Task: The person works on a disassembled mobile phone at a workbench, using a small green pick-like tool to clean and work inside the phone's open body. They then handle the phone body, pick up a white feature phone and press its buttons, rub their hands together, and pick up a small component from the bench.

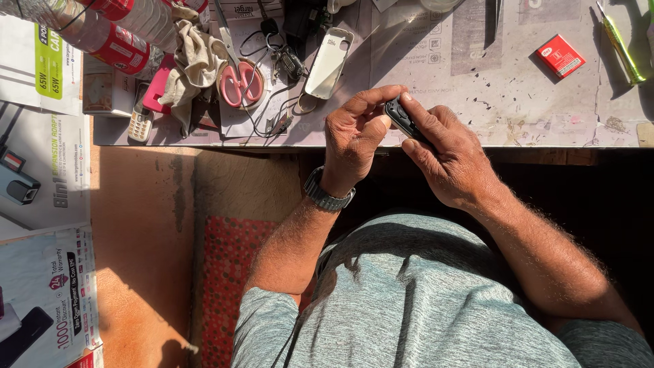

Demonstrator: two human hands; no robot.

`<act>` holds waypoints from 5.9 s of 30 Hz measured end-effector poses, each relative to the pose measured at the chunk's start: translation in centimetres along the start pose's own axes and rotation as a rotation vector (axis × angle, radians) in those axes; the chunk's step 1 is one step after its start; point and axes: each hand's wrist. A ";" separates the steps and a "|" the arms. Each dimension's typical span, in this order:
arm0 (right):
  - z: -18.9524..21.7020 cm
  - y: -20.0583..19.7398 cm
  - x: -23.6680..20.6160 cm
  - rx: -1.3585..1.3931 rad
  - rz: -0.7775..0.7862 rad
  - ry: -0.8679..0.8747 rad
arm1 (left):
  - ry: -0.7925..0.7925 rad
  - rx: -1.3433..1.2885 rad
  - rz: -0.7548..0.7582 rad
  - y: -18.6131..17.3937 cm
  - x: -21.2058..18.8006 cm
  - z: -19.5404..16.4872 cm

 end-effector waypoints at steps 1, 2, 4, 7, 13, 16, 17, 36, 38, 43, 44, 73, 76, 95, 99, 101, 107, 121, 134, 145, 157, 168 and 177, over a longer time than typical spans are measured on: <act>0.0 0.0 0.0 -0.002 0.001 0.004 | -0.003 -0.010 0.001 0.0 0.0 0.0; 0.1 0.0 0.0 -0.003 0.003 0.006 | -0.005 -0.020 0.001 -0.1 0.0 0.0; 0.1 0.0 0.1 -0.019 0.001 0.015 | 0.000 -0.013 0.000 0.0 0.0 0.0; -0.2 0.2 0.3 -0.051 -0.007 0.031 | -0.044 0.006 -0.019 0.2 0.5 -0.1; -0.9 1.4 1.9 -0.638 -0.210 -0.091 | 0.279 0.505 -0.113 -0.3 1.4 -1.4; -1.1 1.7 2.6 -0.754 -0.231 -0.113 | 0.188 0.294 -0.126 -0.3 1.0 -1.9; -1.1 1.7 2.8 -0.775 -0.235 -0.123 | 0.147 0.218 -0.126 -0.3 0.9 -2.0; -2.0 1.5 1.5 0.512 -0.020 -0.107 | -0.044 0.090 -0.177 1.6 -3.1 0.1; -2.5 1.4 1.4 0.540 0.020 -0.068 | -0.097 -0.032 -0.196 1.6 -3.2 0.4; -2.9 1.8 0.8 0.731 0.086 -0.010 | -0.110 0.045 -0.162 1.4 -3.8 0.1; -2.9 1.9 0.7 0.763 0.088 0.012 | -0.116 0.059 -0.158 1.4 -3.9 0.0; -2.9 1.1 0.6 0.629 0.159 -0.001 | -0.098 0.226 -0.077 1.9 -3.9 -1.3; -3.1 1.5 0.3 0.619 0.142 -0.048 | -0.117 0.227 -0.087 1.8 -4.2 -1.2; -4.0 2.0 0.3 0.795 0.186 0.053 | -0.174 0.103 -0.125 1.7 -4.5 0.1; -4.1 2.4 -0.1 0.666 0.140 -0.018 | -0.143 0.194 -0.114 1.7 -4.7 -0.1; -4.2 2.5 -0.1 0.633 0.149 0.085 | -0.109 0.245 -0.098 1.6 -4.6 0.0; -4.4 2.4 -0.2 0.848 0.180 0.093 | -0.192 0.044 -0.160 1.8 -4.5 0.2; -4.6 3.1 0.0 0.956 0.140 0.117 | -0.131 0.159 -0.142 1.9 -4.3 0.1; -4.0 2.7 -1.0 0.920 0.079 0.026 | -0.101 0.053 -0.165 2.7 -3.8 -0.6; -3.7 2.7 -2.5 0.627 -0.011 0.044 | -0.270 -0.088 -0.171 2.4 -4.1 0.2; -4.5 2.5 -2.3 0.889 0.059 0.045 | -0.241 0.007 -0.096 2.9 -4.2 -0.8; -4.0 2.6 -2.2 0.997 0.137 0.098 | -0.255 0.022 -0.103 2.3 -4.6 -0.6; -4.9 2.0 -1.9 1.026 0.202 0.092 | -0.335 -0.097 -0.113 1.9 -4.9 -0.4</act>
Point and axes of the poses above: each hand's wrist, its own x-axis towards the middle knuckle, its own y-axis out of the palm, z = x × y, and after that the axes turned 5 degrees about y, right-handed
